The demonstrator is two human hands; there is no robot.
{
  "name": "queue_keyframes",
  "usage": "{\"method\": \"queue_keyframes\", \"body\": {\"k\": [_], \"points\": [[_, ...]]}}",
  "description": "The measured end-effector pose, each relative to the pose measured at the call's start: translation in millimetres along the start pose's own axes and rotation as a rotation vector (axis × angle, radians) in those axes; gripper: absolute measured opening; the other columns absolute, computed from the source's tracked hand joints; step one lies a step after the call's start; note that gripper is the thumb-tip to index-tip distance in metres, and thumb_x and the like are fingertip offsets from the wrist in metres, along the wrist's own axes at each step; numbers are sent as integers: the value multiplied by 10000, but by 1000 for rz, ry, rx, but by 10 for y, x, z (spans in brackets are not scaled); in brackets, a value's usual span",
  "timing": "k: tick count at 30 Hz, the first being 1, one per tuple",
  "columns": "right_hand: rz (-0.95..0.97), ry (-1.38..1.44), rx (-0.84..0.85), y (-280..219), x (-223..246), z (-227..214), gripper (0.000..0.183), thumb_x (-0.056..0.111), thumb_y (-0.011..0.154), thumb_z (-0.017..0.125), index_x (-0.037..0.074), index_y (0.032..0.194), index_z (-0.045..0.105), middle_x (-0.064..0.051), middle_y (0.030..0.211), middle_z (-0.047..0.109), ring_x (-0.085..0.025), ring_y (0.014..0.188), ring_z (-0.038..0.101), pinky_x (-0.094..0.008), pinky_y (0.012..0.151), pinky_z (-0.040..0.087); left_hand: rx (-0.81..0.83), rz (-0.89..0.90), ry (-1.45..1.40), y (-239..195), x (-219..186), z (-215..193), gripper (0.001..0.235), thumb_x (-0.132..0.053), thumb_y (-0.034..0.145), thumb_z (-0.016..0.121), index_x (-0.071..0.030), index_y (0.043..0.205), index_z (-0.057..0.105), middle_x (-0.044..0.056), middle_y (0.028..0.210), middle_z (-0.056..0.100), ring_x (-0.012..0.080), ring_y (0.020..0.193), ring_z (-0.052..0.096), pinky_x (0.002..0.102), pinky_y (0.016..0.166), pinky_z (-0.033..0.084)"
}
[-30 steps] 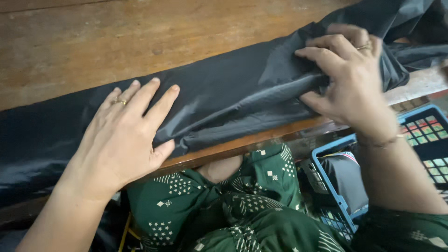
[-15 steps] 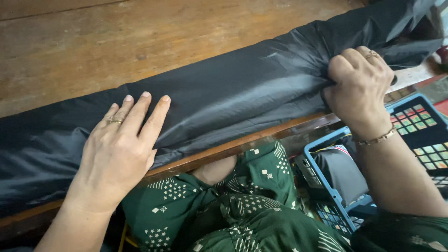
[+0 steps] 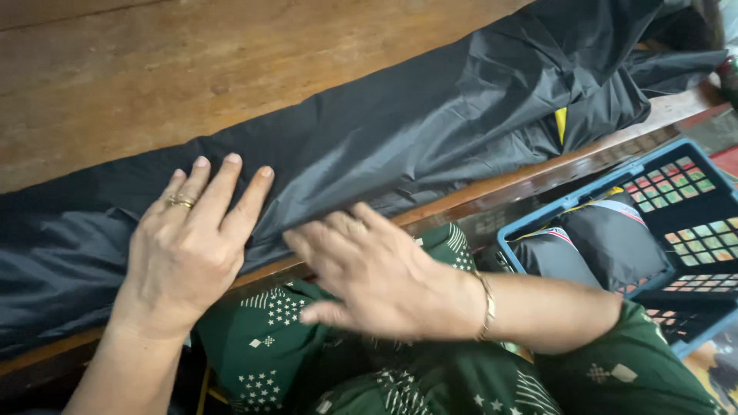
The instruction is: The person folds a large black plastic sheet on a wooden table. They repeatedly fold the sheet in half lengthwise, smooth it out, and then fold it into a compact rectangular bundle.
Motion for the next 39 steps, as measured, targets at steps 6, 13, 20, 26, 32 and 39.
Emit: {"method": "queue_keyframes", "body": {"k": [6, 13, 20, 26, 32, 39], "points": [[465, -89, 287, -192, -1069, -72, 444, 575, 943, 532, 213, 714, 649, -2, 653, 641, -251, 596, 609, -399, 516, 489, -19, 23, -41, -86, 6, 52, 476, 110, 949, 586, -170, 1295, 754, 120, 1247, 762, 366, 1053, 775, 484, 917, 646], [533, -161, 28, -1586, -2514, -550, 154, 70, 961, 513, -30, 844, 514, -275, 863, 602, -467, 789, 577, -541, 783, 458, 5, 61, -94, 34, -137, 131, 473, 82, 928, 561, -181, 1278, 741, 127, 1259, 744, 379, 1055, 765, 472, 936, 622], [883, 288, -582, -2087, -2556, -1196, 101, 58, 934, 711, 135, 911, 651, 118, 882, 517, -26, 862, 442, -218, 760, 368, -15, 50, -103, 72, -164, 152, 469, 79, 923, 588, -183, 1279, 743, 129, 1242, 750, 367, 1062, 769, 464, 923, 628], [867, 146, -761, -2182, -2122, -1577, 415, 256, 1302, 298, -62, 1542, 414, -147, 887, 501, -210, 743, 546, -273, 636, 474, 2, 40, -93, 102, -193, 125, 437, 30, 957, 555, -179, 1292, 741, 133, 1261, 736, 364, 1082, 759, 474, 952, 622], [1224, 108, -712, -1563, -2365, -1533, 541, 388, 1291, 675, 148, 889, 404, -2, 689, 413, -152, 515, 651, -270, 358, 429, -11, 16, -73, 90, -174, 128, 413, 43, 960, 597, -192, 1262, 752, 119, 1249, 742, 352, 1083, 769, 480, 935, 642], [745, 287, -936, -1327, -2245, -1473, 139, 85, 1134, 695, 10, 1151, 579, -73, 997, 582, -147, 850, 580, -309, 705, 584, 1, 9, -71, 84, -169, 174, 432, 47, 957, 585, -180, 1290, 740, 127, 1257, 728, 381, 1069, 761, 505, 921, 639]]}}
Point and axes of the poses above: each hand's wrist, its own y-axis towards the middle knuckle, its own z-axis out of the palm, x = y × z, the point moved 8 cm from there along y, towards the middle knuckle
